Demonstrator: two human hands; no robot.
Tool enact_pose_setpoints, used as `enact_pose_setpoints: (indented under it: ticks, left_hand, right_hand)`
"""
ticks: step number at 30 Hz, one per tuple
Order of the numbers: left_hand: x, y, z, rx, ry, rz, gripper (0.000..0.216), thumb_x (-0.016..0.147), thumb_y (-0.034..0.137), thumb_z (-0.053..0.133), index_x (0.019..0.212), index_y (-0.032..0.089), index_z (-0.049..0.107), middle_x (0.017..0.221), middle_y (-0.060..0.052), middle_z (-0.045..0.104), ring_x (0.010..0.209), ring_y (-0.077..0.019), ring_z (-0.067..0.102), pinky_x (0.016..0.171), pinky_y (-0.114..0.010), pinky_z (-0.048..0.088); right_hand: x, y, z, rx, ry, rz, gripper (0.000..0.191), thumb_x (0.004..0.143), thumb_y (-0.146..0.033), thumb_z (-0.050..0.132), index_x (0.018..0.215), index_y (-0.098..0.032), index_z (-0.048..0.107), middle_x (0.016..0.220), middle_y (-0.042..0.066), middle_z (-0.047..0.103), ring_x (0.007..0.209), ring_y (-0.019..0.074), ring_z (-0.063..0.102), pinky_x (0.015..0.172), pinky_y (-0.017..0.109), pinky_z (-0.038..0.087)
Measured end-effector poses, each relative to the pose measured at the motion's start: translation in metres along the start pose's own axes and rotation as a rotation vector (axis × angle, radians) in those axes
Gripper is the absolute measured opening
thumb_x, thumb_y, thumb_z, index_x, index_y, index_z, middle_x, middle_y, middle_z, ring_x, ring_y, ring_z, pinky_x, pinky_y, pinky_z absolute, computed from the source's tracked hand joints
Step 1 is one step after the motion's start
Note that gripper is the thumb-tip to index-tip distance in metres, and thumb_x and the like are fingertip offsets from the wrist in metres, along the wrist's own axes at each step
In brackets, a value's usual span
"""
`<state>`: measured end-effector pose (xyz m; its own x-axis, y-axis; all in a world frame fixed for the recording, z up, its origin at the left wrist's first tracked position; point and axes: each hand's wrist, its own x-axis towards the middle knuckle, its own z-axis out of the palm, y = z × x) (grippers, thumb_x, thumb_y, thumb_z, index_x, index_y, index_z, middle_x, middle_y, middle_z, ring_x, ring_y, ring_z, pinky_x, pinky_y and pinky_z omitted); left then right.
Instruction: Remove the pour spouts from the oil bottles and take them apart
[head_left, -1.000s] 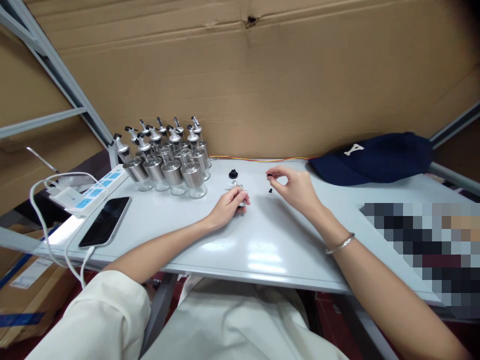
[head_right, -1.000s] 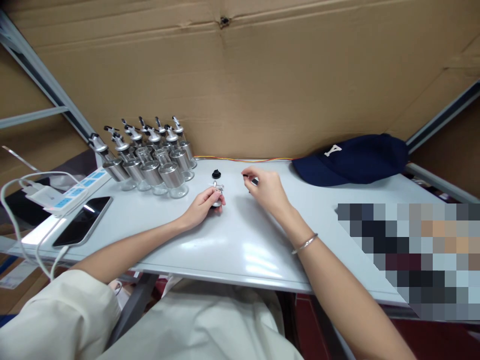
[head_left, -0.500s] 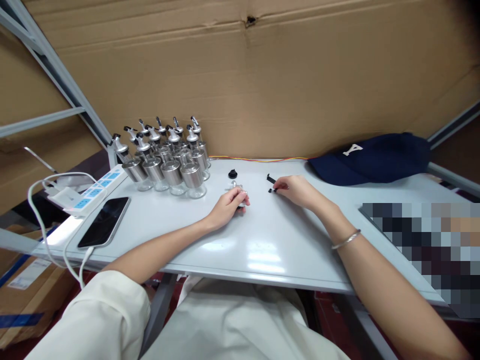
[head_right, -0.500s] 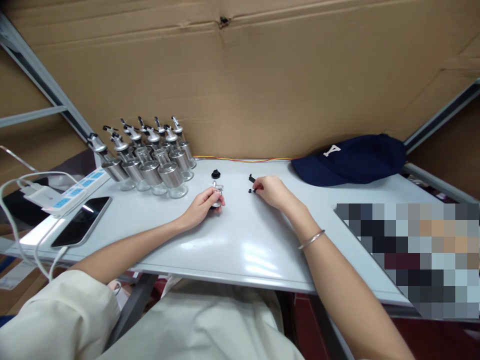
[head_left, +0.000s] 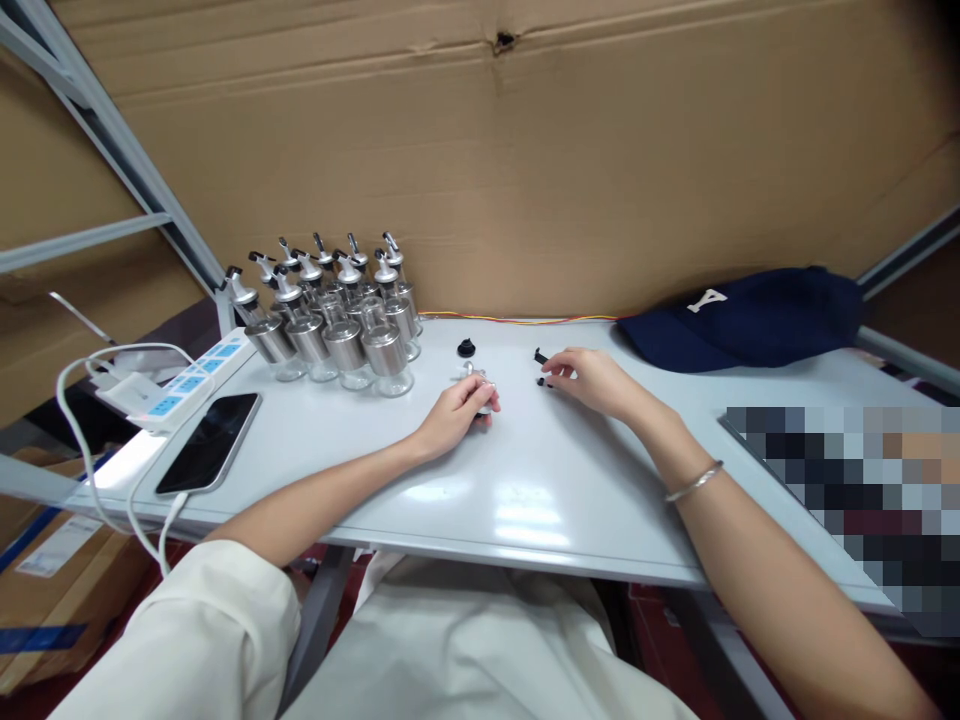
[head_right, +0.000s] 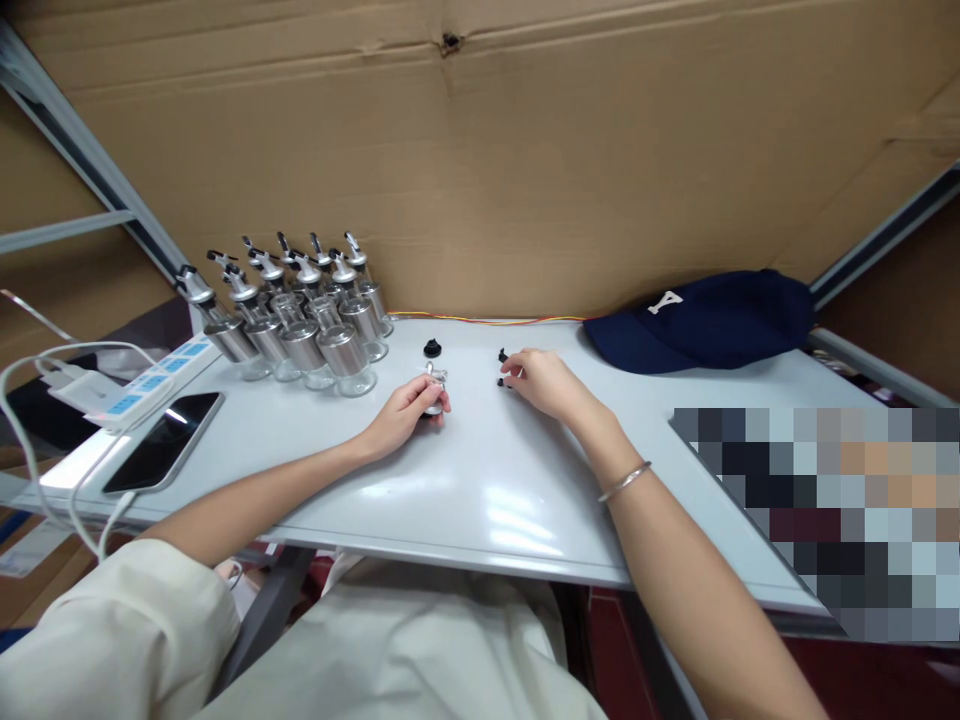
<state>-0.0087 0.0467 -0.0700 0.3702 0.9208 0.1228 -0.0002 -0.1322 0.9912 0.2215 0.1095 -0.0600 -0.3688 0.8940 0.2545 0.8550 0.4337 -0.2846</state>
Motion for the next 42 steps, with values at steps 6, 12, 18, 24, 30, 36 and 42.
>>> enact_pose_setpoints:
  ticks: [6,12,18,24,30,36,42]
  left_hand:
    - [0.000,0.000,0.001,-0.011,0.009,-0.006,0.034,0.084,0.048,0.049,0.079,0.014,0.048,0.077,-0.001,0.055,0.060,-0.0060,0.052,0.059,-0.020,0.043]
    - [0.000,0.000,0.001,-0.014,0.007,-0.008,0.036,0.083,0.050,0.049,0.079,0.014,0.048,0.078,-0.001,0.055,0.061,-0.0061,0.052,0.060,-0.020,0.043]
    - [0.001,0.001,0.001,-0.015,0.004,-0.011,0.035,0.084,0.049,0.049,0.079,0.014,0.048,0.078,-0.001,0.055,0.060,-0.0063,0.052,0.060,-0.021,0.043]
    - [0.000,0.001,0.000,-0.011,-0.005,-0.017,0.038,0.083,0.052,0.050,0.079,0.014,0.048,0.077,0.000,0.054,0.061,-0.0065,0.052,0.060,-0.021,0.043]
    - [0.000,0.000,-0.001,-0.011,-0.016,-0.015,0.039,0.082,0.052,0.050,0.078,0.014,0.049,0.078,-0.001,0.054,0.061,-0.0065,0.051,0.060,-0.021,0.043]
    - [0.000,0.000,-0.001,-0.017,-0.024,-0.024,0.037,0.083,0.051,0.050,0.078,0.014,0.049,0.078,-0.001,0.053,0.062,-0.0069,0.051,0.062,-0.023,0.043]
    - [0.000,-0.002,-0.002,0.000,-0.031,-0.016,0.036,0.084,0.050,0.049,0.078,0.015,0.049,0.078,-0.001,0.054,0.062,-0.0065,0.052,0.061,-0.021,0.043]
  right_hand:
    - [0.004,-0.001,0.008,0.075,0.004,-0.002,0.012,0.072,-0.014,0.060,0.076,-0.018,0.070,0.076,0.003,0.067,0.064,0.0151,0.061,0.066,0.026,0.048]
    - [0.005,-0.007,0.007,0.120,-0.049,0.026,0.015,0.071,-0.011,0.060,0.078,-0.017,0.071,0.075,0.004,0.067,0.065,0.0155,0.060,0.067,0.025,0.046]
    - [0.002,-0.017,-0.004,0.134,-0.121,0.053,0.012,0.071,-0.010,0.059,0.073,-0.017,0.070,0.075,0.004,0.068,0.067,0.0159,0.061,0.069,0.025,0.046]
    - [-0.003,-0.016,-0.012,0.148,-0.188,0.069,0.013,0.070,-0.009,0.058,0.073,-0.016,0.068,0.071,0.002,0.068,0.065,0.0157,0.061,0.065,0.024,0.046]
    - [-0.004,-0.020,-0.013,0.100,-0.205,0.064,0.019,0.068,-0.006,0.056,0.076,-0.017,0.068,0.074,0.003,0.068,0.067,0.0159,0.062,0.066,0.023,0.046]
    - [-0.005,-0.021,-0.016,0.090,-0.256,0.040,0.021,0.069,-0.006,0.053,0.081,-0.016,0.067,0.079,0.004,0.069,0.071,0.0163,0.062,0.067,0.023,0.046]
    - [-0.005,-0.019,-0.019,0.132,-0.145,-0.031,0.011,0.073,-0.015,0.054,0.078,-0.017,0.064,0.078,0.004,0.067,0.065,0.0154,0.058,0.065,0.026,0.043]
